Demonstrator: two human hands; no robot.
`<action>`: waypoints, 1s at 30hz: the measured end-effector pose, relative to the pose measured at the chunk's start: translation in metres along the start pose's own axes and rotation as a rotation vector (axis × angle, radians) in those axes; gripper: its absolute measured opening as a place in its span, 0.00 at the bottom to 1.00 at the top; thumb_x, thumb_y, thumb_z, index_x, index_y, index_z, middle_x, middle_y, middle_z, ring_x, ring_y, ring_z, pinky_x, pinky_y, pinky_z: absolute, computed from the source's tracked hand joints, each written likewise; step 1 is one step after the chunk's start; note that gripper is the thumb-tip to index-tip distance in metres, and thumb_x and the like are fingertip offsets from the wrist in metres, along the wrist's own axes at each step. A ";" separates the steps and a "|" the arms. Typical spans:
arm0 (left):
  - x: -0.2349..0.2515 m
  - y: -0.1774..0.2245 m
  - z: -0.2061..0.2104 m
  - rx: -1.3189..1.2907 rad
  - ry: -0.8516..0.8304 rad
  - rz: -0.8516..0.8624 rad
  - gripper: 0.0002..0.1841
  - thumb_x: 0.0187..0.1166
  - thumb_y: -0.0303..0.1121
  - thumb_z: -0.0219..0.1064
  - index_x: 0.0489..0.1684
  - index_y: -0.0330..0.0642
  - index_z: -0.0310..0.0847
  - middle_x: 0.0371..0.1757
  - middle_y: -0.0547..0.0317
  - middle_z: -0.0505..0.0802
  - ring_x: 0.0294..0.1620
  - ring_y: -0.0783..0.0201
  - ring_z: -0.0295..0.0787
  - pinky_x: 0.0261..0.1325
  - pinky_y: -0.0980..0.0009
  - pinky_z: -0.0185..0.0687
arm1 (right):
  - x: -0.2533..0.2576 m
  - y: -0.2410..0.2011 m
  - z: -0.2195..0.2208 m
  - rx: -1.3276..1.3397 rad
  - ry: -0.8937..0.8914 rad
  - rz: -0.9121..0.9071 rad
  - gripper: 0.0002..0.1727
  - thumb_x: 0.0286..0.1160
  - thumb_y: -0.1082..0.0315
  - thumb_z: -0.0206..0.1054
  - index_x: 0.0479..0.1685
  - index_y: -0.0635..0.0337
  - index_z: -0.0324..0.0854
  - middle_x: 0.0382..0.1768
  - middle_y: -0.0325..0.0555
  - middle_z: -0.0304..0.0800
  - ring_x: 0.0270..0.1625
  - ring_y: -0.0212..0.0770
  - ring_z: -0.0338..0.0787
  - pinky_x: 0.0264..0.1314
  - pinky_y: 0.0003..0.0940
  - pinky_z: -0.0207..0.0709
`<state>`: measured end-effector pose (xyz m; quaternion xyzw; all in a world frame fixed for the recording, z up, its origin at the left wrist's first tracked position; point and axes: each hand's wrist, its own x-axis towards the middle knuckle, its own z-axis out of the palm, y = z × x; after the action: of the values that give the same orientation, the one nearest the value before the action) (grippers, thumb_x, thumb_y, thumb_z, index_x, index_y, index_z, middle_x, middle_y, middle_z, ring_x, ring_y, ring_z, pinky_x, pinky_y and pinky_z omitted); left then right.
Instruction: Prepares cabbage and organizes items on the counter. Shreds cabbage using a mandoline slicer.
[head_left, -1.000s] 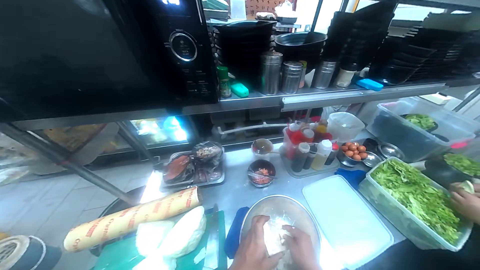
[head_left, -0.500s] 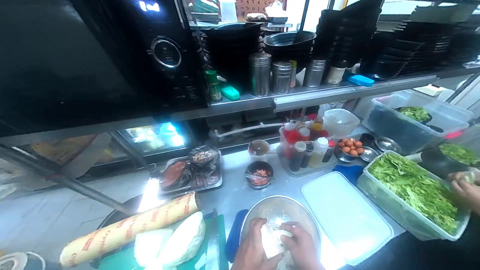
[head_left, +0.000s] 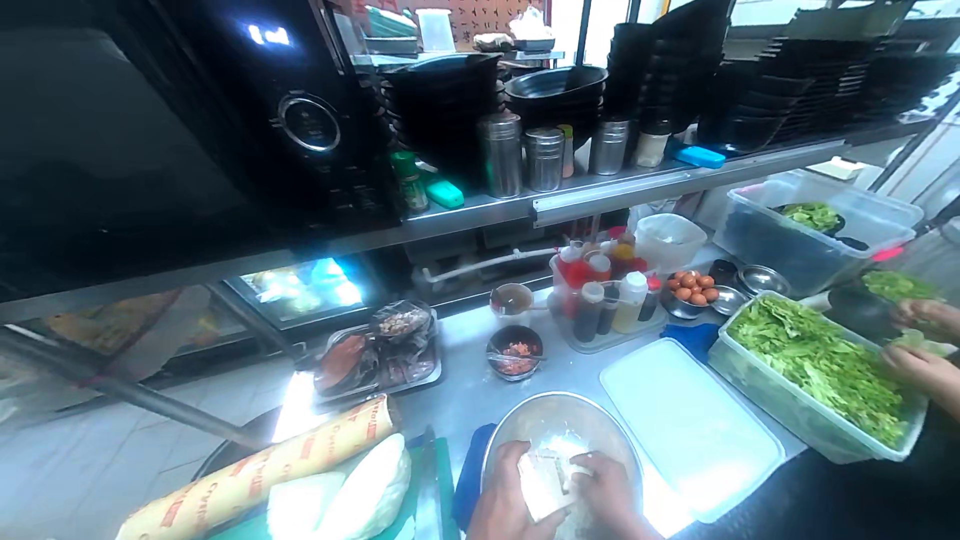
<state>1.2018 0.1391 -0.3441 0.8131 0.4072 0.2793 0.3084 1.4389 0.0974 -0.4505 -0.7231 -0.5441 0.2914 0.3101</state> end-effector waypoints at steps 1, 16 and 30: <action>0.000 0.001 0.000 0.001 -0.002 -0.005 0.57 0.52 0.57 0.88 0.82 0.36 0.61 0.76 0.43 0.79 0.68 0.58 0.87 0.64 0.58 0.90 | -0.001 -0.005 -0.004 0.003 -0.005 -0.007 0.14 0.69 0.60 0.75 0.53 0.39 0.95 0.53 0.32 0.96 0.57 0.31 0.92 0.66 0.40 0.86; 0.000 -0.003 0.003 -0.023 0.022 0.018 0.57 0.51 0.56 0.89 0.81 0.36 0.60 0.75 0.44 0.79 0.71 0.58 0.83 0.69 0.58 0.88 | -0.012 -0.022 -0.004 0.048 0.043 -0.071 0.13 0.73 0.62 0.74 0.53 0.38 0.95 0.54 0.28 0.96 0.57 0.26 0.92 0.65 0.35 0.87; -0.002 -0.003 0.005 -0.022 0.041 0.041 0.57 0.52 0.56 0.88 0.80 0.32 0.61 0.74 0.39 0.79 0.71 0.54 0.84 0.69 0.55 0.87 | -0.011 -0.028 -0.013 0.072 -0.006 -0.069 0.13 0.72 0.60 0.75 0.54 0.39 0.95 0.54 0.31 0.96 0.59 0.28 0.92 0.68 0.37 0.85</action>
<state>1.2029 0.1376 -0.3497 0.8119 0.3937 0.3065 0.3030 1.4296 0.0911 -0.4196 -0.6914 -0.5586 0.3023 0.3443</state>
